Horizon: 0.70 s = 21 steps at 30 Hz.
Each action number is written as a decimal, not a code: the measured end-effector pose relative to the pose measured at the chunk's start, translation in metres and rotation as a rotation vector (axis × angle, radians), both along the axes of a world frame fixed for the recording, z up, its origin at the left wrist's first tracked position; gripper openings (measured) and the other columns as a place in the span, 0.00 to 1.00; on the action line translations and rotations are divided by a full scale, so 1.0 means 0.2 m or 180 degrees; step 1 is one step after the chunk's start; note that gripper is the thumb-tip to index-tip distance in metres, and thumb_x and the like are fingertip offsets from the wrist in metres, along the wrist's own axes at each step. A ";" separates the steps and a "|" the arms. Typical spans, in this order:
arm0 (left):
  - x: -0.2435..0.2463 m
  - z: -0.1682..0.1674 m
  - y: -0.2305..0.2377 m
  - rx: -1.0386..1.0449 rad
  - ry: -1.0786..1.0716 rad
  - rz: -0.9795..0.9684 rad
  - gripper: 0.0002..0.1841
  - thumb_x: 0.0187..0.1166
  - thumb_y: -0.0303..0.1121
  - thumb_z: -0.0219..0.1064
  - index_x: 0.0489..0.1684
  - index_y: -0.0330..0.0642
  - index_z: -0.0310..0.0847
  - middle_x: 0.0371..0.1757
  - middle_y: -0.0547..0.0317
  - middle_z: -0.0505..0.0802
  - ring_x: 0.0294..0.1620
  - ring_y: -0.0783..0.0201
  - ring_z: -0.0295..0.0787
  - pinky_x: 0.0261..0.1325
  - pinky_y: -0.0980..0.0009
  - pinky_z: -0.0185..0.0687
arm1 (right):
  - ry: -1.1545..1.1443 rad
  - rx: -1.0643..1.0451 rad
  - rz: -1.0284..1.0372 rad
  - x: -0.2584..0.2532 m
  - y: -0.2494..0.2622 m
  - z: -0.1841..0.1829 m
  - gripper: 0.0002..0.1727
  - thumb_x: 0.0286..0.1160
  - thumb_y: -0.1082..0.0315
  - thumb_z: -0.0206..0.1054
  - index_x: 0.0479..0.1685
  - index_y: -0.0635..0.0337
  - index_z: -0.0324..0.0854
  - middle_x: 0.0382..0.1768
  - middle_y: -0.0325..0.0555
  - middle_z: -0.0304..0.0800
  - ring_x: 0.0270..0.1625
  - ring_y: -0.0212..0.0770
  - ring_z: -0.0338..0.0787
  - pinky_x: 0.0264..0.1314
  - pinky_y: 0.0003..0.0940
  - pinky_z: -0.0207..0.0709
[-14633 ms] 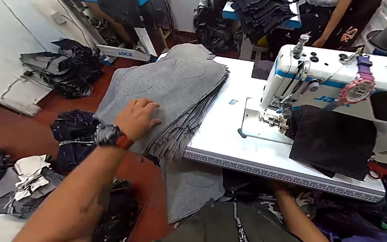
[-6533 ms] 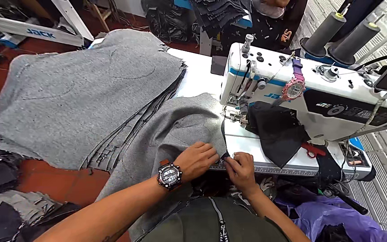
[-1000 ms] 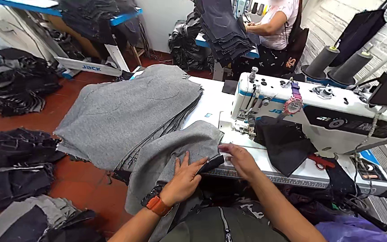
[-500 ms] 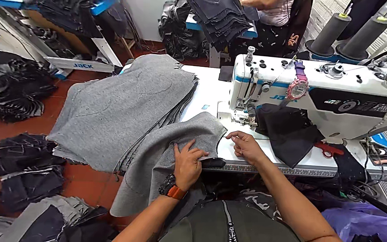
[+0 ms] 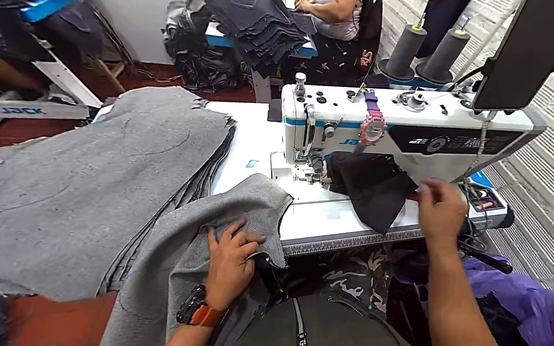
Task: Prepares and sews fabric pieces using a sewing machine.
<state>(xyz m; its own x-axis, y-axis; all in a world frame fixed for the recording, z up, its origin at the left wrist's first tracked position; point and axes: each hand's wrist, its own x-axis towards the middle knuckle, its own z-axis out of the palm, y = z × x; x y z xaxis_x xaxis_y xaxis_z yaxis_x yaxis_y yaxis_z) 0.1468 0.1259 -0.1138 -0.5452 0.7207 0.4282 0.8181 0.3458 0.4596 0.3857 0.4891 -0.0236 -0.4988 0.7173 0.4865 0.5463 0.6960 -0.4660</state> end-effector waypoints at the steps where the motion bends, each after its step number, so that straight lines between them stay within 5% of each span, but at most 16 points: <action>1: 0.00 0.00 -0.01 -0.0012 -0.0014 -0.0034 0.19 0.74 0.34 0.51 0.23 0.51 0.93 0.51 0.66 0.97 0.82 0.42 0.74 0.83 0.20 0.37 | -0.0139 -0.0024 -0.0213 0.05 0.11 -0.05 0.18 0.86 0.66 0.61 0.64 0.67 0.85 0.55 0.67 0.91 0.57 0.65 0.91 0.62 0.65 0.80; 3: 0.00 0.00 -0.01 -0.0015 -0.0021 -0.0051 0.19 0.72 0.33 0.52 0.23 0.49 0.93 0.50 0.64 0.97 0.82 0.40 0.74 0.82 0.20 0.36 | -0.0604 -0.0174 -0.0160 0.11 0.28 -0.19 0.23 0.81 0.67 0.68 0.71 0.69 0.80 0.64 0.75 0.84 0.68 0.74 0.83 0.71 0.74 0.72; 5: 0.00 0.00 -0.01 -0.0019 -0.0026 -0.0051 0.18 0.71 0.32 0.53 0.23 0.48 0.93 0.51 0.63 0.97 0.82 0.40 0.73 0.82 0.19 0.35 | -0.0893 0.0138 -0.0007 0.11 0.32 -0.33 0.20 0.82 0.64 0.68 0.65 0.69 0.84 0.62 0.74 0.87 0.70 0.75 0.83 0.73 0.77 0.68; 8: 0.00 0.01 -0.01 0.0005 -0.0056 -0.0007 0.17 0.70 0.30 0.55 0.24 0.50 0.94 0.52 0.66 0.97 0.83 0.43 0.73 0.84 0.21 0.35 | -0.0626 0.0391 -0.0315 0.09 0.24 -0.34 0.18 0.85 0.65 0.63 0.63 0.69 0.85 0.54 0.76 0.87 0.61 0.78 0.85 0.63 0.76 0.73; 10: 0.01 0.02 -0.02 0.0010 -0.0099 -0.0014 0.16 0.70 0.29 0.56 0.25 0.50 0.94 0.52 0.66 0.97 0.83 0.45 0.74 0.84 0.21 0.36 | -0.0150 0.0269 -0.0701 0.08 0.12 -0.28 0.24 0.90 0.63 0.55 0.76 0.72 0.74 0.64 0.82 0.78 0.67 0.79 0.80 0.69 0.70 0.73; 12: 0.00 0.03 -0.01 0.0024 -0.0131 -0.0030 0.16 0.70 0.29 0.57 0.26 0.50 0.95 0.52 0.67 0.97 0.83 0.45 0.73 0.84 0.20 0.35 | 0.0509 0.0435 -0.0629 0.03 -0.02 -0.18 0.29 0.91 0.63 0.51 0.85 0.73 0.64 0.70 0.78 0.76 0.71 0.69 0.80 0.76 0.56 0.73; 14: 0.00 0.03 -0.02 -0.0020 -0.0157 -0.0066 0.16 0.70 0.28 0.57 0.26 0.50 0.95 0.54 0.67 0.96 0.84 0.46 0.73 0.85 0.21 0.34 | 0.0391 0.0591 0.0178 -0.03 -0.22 -0.13 0.29 0.91 0.63 0.49 0.85 0.74 0.62 0.67 0.72 0.79 0.65 0.60 0.85 0.68 0.51 0.80; 16: 0.00 0.03 -0.02 -0.0075 -0.0186 -0.0116 0.16 0.71 0.27 0.57 0.28 0.50 0.95 0.55 0.67 0.96 0.84 0.46 0.72 0.85 0.21 0.33 | -0.0020 0.0794 0.1330 -0.14 -0.46 -0.14 0.25 0.86 0.65 0.58 0.76 0.72 0.76 0.61 0.67 0.88 0.61 0.58 0.90 0.64 0.52 0.84; 19: -0.01 0.02 -0.02 -0.0056 -0.0164 -0.0133 0.16 0.71 0.28 0.56 0.29 0.50 0.95 0.55 0.67 0.96 0.85 0.46 0.71 0.85 0.20 0.33 | -0.0307 0.0990 0.2664 -0.32 -0.68 -0.27 0.18 0.83 0.62 0.65 0.68 0.50 0.88 0.46 0.46 0.92 0.44 0.45 0.92 0.44 0.42 0.86; 21: -0.01 0.01 -0.02 -0.0016 -0.0153 -0.0109 0.16 0.71 0.28 0.56 0.28 0.51 0.95 0.54 0.68 0.96 0.85 0.47 0.72 0.85 0.20 0.34 | -0.0283 0.1018 0.3010 -0.39 -0.75 -0.34 0.18 0.83 0.64 0.65 0.69 0.47 0.87 0.41 0.44 0.90 0.37 0.43 0.89 0.36 0.40 0.81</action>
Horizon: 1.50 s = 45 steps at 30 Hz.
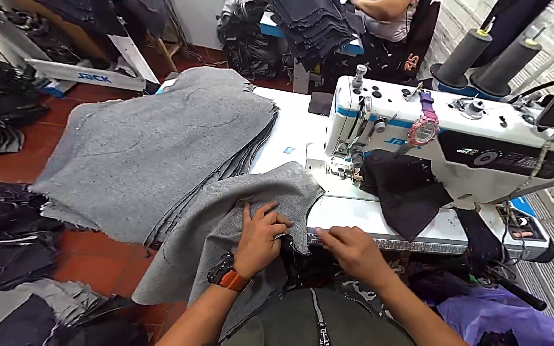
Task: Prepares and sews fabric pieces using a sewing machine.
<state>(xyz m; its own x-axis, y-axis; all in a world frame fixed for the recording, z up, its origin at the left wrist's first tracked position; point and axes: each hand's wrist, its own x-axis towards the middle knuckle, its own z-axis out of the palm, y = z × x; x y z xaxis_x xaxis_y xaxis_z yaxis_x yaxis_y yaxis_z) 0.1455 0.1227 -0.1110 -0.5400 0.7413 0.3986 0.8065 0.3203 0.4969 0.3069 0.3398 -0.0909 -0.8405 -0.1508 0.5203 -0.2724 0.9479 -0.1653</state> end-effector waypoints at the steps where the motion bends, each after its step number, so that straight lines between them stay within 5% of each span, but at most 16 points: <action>1: 0.00 0.00 0.00 0.0009 0.0001 0.0009 0.16 0.71 0.28 0.56 0.27 0.50 0.94 0.54 0.68 0.96 0.85 0.47 0.72 0.85 0.20 0.34 | 0.0052 -0.0016 0.0051 -0.02 -0.02 -0.01 0.18 0.84 0.64 0.65 0.70 0.48 0.87 0.41 0.44 0.90 0.37 0.42 0.88 0.36 0.39 0.81; 7: 0.01 0.02 0.01 -0.0021 -0.0060 0.0017 0.14 0.70 0.27 0.59 0.29 0.50 0.94 0.54 0.67 0.96 0.85 0.47 0.71 0.85 0.20 0.33 | 0.0536 -0.0828 0.0148 -0.04 -0.09 0.06 0.13 0.84 0.65 0.66 0.61 0.53 0.90 0.43 0.44 0.92 0.42 0.36 0.91 0.45 0.31 0.87; 15: 0.01 0.01 0.00 -0.0029 -0.0007 -0.0037 0.15 0.71 0.29 0.58 0.27 0.51 0.94 0.54 0.69 0.96 0.86 0.47 0.70 0.84 0.19 0.32 | -0.0007 -0.0235 -0.0492 0.05 0.00 0.03 0.17 0.84 0.59 0.66 0.66 0.48 0.89 0.41 0.44 0.89 0.39 0.41 0.88 0.37 0.36 0.81; 23: 0.01 0.01 0.00 -0.0025 0.0001 -0.0027 0.15 0.70 0.27 0.58 0.26 0.50 0.94 0.54 0.68 0.96 0.85 0.48 0.70 0.85 0.20 0.31 | 0.0150 -0.0128 -0.0079 -0.04 -0.12 0.01 0.15 0.83 0.64 0.66 0.64 0.48 0.89 0.40 0.43 0.90 0.37 0.41 0.88 0.34 0.37 0.78; 25: 0.01 0.01 0.00 -0.0051 0.0001 -0.0034 0.14 0.69 0.27 0.59 0.26 0.51 0.94 0.55 0.69 0.96 0.86 0.48 0.70 0.85 0.20 0.32 | 0.0291 -0.0409 0.0050 -0.06 -0.14 0.01 0.14 0.83 0.64 0.67 0.62 0.50 0.90 0.41 0.43 0.91 0.38 0.39 0.89 0.35 0.35 0.79; 29: 0.01 0.01 0.00 -0.0118 0.0007 -0.0020 0.14 0.70 0.29 0.59 0.24 0.51 0.93 0.55 0.69 0.96 0.86 0.48 0.69 0.85 0.19 0.31 | 0.0611 -0.1620 0.0082 0.00 -0.13 0.12 0.12 0.84 0.66 0.66 0.60 0.57 0.88 0.48 0.41 0.93 0.49 0.31 0.92 0.53 0.29 0.90; 33: 0.01 0.01 -0.01 -0.0060 0.0019 -0.0043 0.14 0.69 0.28 0.60 0.24 0.50 0.93 0.55 0.68 0.96 0.85 0.46 0.70 0.84 0.19 0.32 | 0.1540 -0.1956 -0.0873 0.17 0.09 0.30 0.17 0.84 0.66 0.65 0.69 0.47 0.78 0.49 0.25 0.89 0.43 0.22 0.90 0.44 0.26 0.90; 34: 0.01 0.01 -0.01 -0.0019 0.0013 -0.0066 0.14 0.69 0.27 0.59 0.24 0.50 0.93 0.55 0.68 0.96 0.85 0.46 0.71 0.85 0.19 0.32 | 0.1838 -0.1886 -0.1116 0.22 0.19 0.34 0.20 0.83 0.69 0.65 0.72 0.51 0.73 0.52 0.23 0.87 0.44 0.20 0.89 0.46 0.25 0.89; 36: 0.00 0.00 -0.03 0.0155 -0.0093 -0.0127 0.15 0.71 0.26 0.56 0.26 0.48 0.93 0.55 0.67 0.96 0.85 0.47 0.72 0.86 0.21 0.33 | 0.2168 -0.1621 -0.1732 0.33 0.45 0.35 0.25 0.82 0.73 0.63 0.75 0.71 0.64 0.57 0.40 0.82 0.48 0.24 0.87 0.52 0.25 0.85; 38: -0.02 0.01 -0.06 0.0375 -0.0477 -0.0184 0.18 0.74 0.23 0.50 0.29 0.45 0.91 0.58 0.66 0.96 0.86 0.51 0.72 0.90 0.26 0.30 | 0.1651 -0.1433 -0.2620 0.45 0.70 0.28 0.29 0.85 0.66 0.61 0.77 0.78 0.64 0.64 0.62 0.81 0.56 0.38 0.87 0.60 0.31 0.82; 40: -0.03 0.06 -0.09 0.0631 -0.1200 -0.0153 0.21 0.77 0.21 0.43 0.30 0.41 0.88 0.61 0.62 0.96 0.85 0.58 0.74 0.95 0.36 0.31 | 0.0490 -0.1217 -0.3156 0.57 0.91 0.17 0.29 0.88 0.62 0.58 0.79 0.76 0.68 0.69 0.77 0.79 0.70 0.64 0.83 0.75 0.58 0.74; 42: -0.04 0.12 -0.11 0.1057 -0.2286 0.0118 0.23 0.82 0.23 0.39 0.42 0.35 0.88 0.64 0.56 0.95 0.81 0.62 0.79 0.94 0.53 0.51 | -0.0172 -0.0760 -0.3204 0.62 1.06 0.03 0.24 0.89 0.63 0.57 0.76 0.70 0.76 0.66 0.78 0.82 0.71 0.78 0.79 0.72 0.79 0.64; 43: -0.03 0.16 -0.11 0.1367 -0.2831 0.0409 0.21 0.84 0.23 0.40 0.49 0.33 0.86 0.63 0.53 0.94 0.72 0.63 0.85 0.83 0.58 0.72 | -0.0246 -0.0503 -0.3170 0.62 1.11 -0.03 0.22 0.90 0.63 0.56 0.74 0.65 0.80 0.67 0.74 0.84 0.73 0.78 0.78 0.71 0.83 0.61; 45: -0.01 0.24 -0.08 0.1929 -0.3522 0.1004 0.19 0.83 0.20 0.44 0.52 0.38 0.84 0.49 0.59 0.95 0.52 0.68 0.92 0.58 0.62 0.88 | -0.0264 -0.0325 -0.3147 0.61 1.13 -0.06 0.22 0.90 0.62 0.56 0.73 0.62 0.82 0.70 0.68 0.85 0.80 0.78 0.72 0.74 0.86 0.54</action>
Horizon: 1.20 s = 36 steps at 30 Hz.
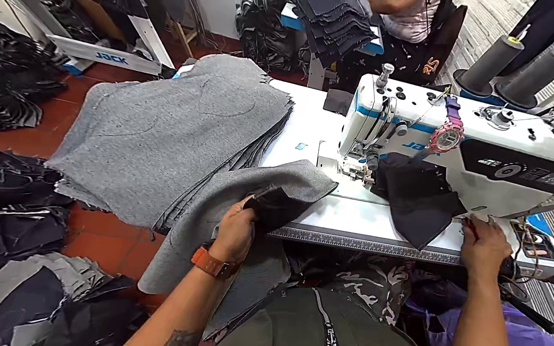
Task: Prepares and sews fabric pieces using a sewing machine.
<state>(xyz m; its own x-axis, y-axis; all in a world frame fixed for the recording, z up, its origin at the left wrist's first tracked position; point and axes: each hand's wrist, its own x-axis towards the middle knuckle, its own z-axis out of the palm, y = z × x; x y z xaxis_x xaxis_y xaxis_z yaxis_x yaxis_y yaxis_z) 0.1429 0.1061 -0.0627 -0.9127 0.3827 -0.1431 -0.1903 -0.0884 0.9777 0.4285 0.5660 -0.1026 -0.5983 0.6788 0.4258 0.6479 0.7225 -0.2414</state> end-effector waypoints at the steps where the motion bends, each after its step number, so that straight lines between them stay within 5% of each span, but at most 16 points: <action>1: 0.00 0.03 0.01 0.0106 -0.0204 0.0170 0.19 0.82 0.18 0.44 0.51 0.40 0.84 0.45 0.61 0.94 0.47 0.70 0.92 0.54 0.64 0.89 | 0.0059 0.0023 -0.0033 -0.01 -0.01 0.01 0.22 0.89 0.61 0.58 0.74 0.63 0.81 0.71 0.68 0.84 0.82 0.79 0.69 0.76 0.85 0.51; 5: -0.01 0.04 0.02 0.0363 -0.0469 0.0331 0.18 0.79 0.16 0.46 0.52 0.40 0.82 0.46 0.59 0.94 0.48 0.68 0.92 0.54 0.63 0.89 | 0.1143 0.0788 -0.0239 -0.14 -0.21 0.06 0.19 0.87 0.60 0.60 0.61 0.65 0.88 0.60 0.63 0.92 0.76 0.66 0.81 0.84 0.62 0.61; 8: -0.02 0.03 0.02 0.0424 -0.0551 0.0369 0.18 0.78 0.16 0.47 0.52 0.40 0.82 0.46 0.58 0.94 0.48 0.67 0.92 0.53 0.63 0.90 | 0.1571 0.1128 0.0572 -0.29 -0.51 0.13 0.17 0.86 0.65 0.60 0.58 0.70 0.87 0.57 0.66 0.91 0.72 0.66 0.82 0.81 0.59 0.67; 11: -0.02 0.03 0.02 0.0396 -0.0562 0.0370 0.17 0.78 0.16 0.47 0.52 0.40 0.81 0.47 0.58 0.94 0.48 0.67 0.92 0.53 0.62 0.90 | 0.1531 0.0804 0.1756 -0.49 -0.79 0.14 0.12 0.82 0.66 0.64 0.49 0.64 0.90 0.50 0.57 0.93 0.67 0.60 0.85 0.76 0.58 0.71; 16: -0.03 0.01 0.01 0.0458 -0.0484 0.0335 0.18 0.78 0.16 0.46 0.53 0.40 0.82 0.48 0.57 0.94 0.49 0.67 0.92 0.54 0.62 0.90 | 0.1472 -0.0285 0.2764 -0.79 -1.12 0.16 0.09 0.77 0.68 0.68 0.47 0.60 0.93 0.40 0.47 0.94 0.46 0.43 0.92 0.51 0.39 0.85; 18: -0.02 0.01 0.01 0.0451 -0.0462 0.0362 0.19 0.78 0.16 0.46 0.53 0.39 0.82 0.47 0.58 0.94 0.48 0.67 0.92 0.53 0.63 0.90 | 0.1424 -0.0463 0.2967 -0.88 -1.19 0.17 0.11 0.78 0.68 0.68 0.52 0.59 0.93 0.46 0.48 0.91 0.52 0.43 0.90 0.57 0.39 0.85; 22: -0.03 0.01 0.01 0.0471 -0.0489 0.0335 0.19 0.77 0.15 0.45 0.53 0.39 0.82 0.47 0.57 0.94 0.49 0.67 0.92 0.54 0.63 0.89 | 0.1329 -0.0309 0.3038 -1.03 -1.26 0.18 0.16 0.80 0.61 0.69 0.61 0.56 0.90 0.64 0.51 0.90 0.76 0.56 0.81 0.74 0.56 0.74; 26: -0.03 0.01 0.00 0.0478 -0.0469 0.0299 0.21 0.76 0.14 0.46 0.56 0.38 0.82 0.49 0.56 0.94 0.49 0.67 0.92 0.54 0.62 0.89 | 0.1259 -0.0464 0.2900 -1.06 -1.29 0.20 0.12 0.78 0.59 0.71 0.52 0.55 0.92 0.65 0.51 0.89 0.81 0.58 0.76 0.77 0.59 0.69; 29: 0.07 -0.01 -0.02 0.0012 0.0473 -0.0111 0.16 0.77 0.20 0.47 0.52 0.38 0.82 0.55 0.58 0.93 0.61 0.67 0.88 0.65 0.62 0.85 | 0.1531 -0.1196 0.2345 -0.94 -1.31 0.21 0.17 0.78 0.57 0.71 0.56 0.59 0.86 0.61 0.52 0.85 0.67 0.46 0.83 0.65 0.44 0.82; 31: 0.19 -0.03 -0.06 -0.0343 0.1737 -0.1165 0.15 0.91 0.37 0.44 0.42 0.46 0.79 0.72 0.63 0.90 0.87 0.60 0.71 0.91 0.50 0.60 | 0.1561 -0.2311 0.1830 -0.85 -1.29 0.17 0.26 0.81 0.54 0.68 0.70 0.60 0.75 0.66 0.53 0.80 0.63 0.41 0.85 0.56 0.40 0.84; 33: 0.25 0.02 -0.09 -0.0383 0.2309 -0.2424 0.16 0.90 0.41 0.44 0.47 0.47 0.78 0.86 0.58 0.77 0.95 0.50 0.52 0.95 0.38 0.40 | 0.1764 -0.3648 0.1294 -0.80 -1.25 0.14 0.33 0.83 0.55 0.66 0.83 0.56 0.60 0.69 0.49 0.79 0.58 0.39 0.89 0.54 0.40 0.87; 34: 0.24 0.07 -0.10 -0.0351 0.2349 -0.2885 0.19 0.93 0.48 0.46 0.56 0.45 0.77 0.90 0.54 0.71 0.97 0.48 0.48 0.96 0.41 0.42 | 0.1885 -0.4224 0.1194 -0.79 -1.24 0.15 0.36 0.83 0.57 0.67 0.86 0.51 0.55 0.69 0.46 0.79 0.59 0.38 0.88 0.57 0.39 0.86; 36: 0.15 0.13 -0.14 -0.0766 0.2609 -0.2503 0.28 0.87 0.60 0.55 0.68 0.47 0.80 0.90 0.59 0.71 0.95 0.54 0.55 0.94 0.50 0.57 | 0.1857 -0.4915 0.1314 -0.76 -1.24 0.16 0.39 0.78 0.64 0.72 0.87 0.47 0.56 0.67 0.44 0.84 0.62 0.38 0.90 0.64 0.41 0.86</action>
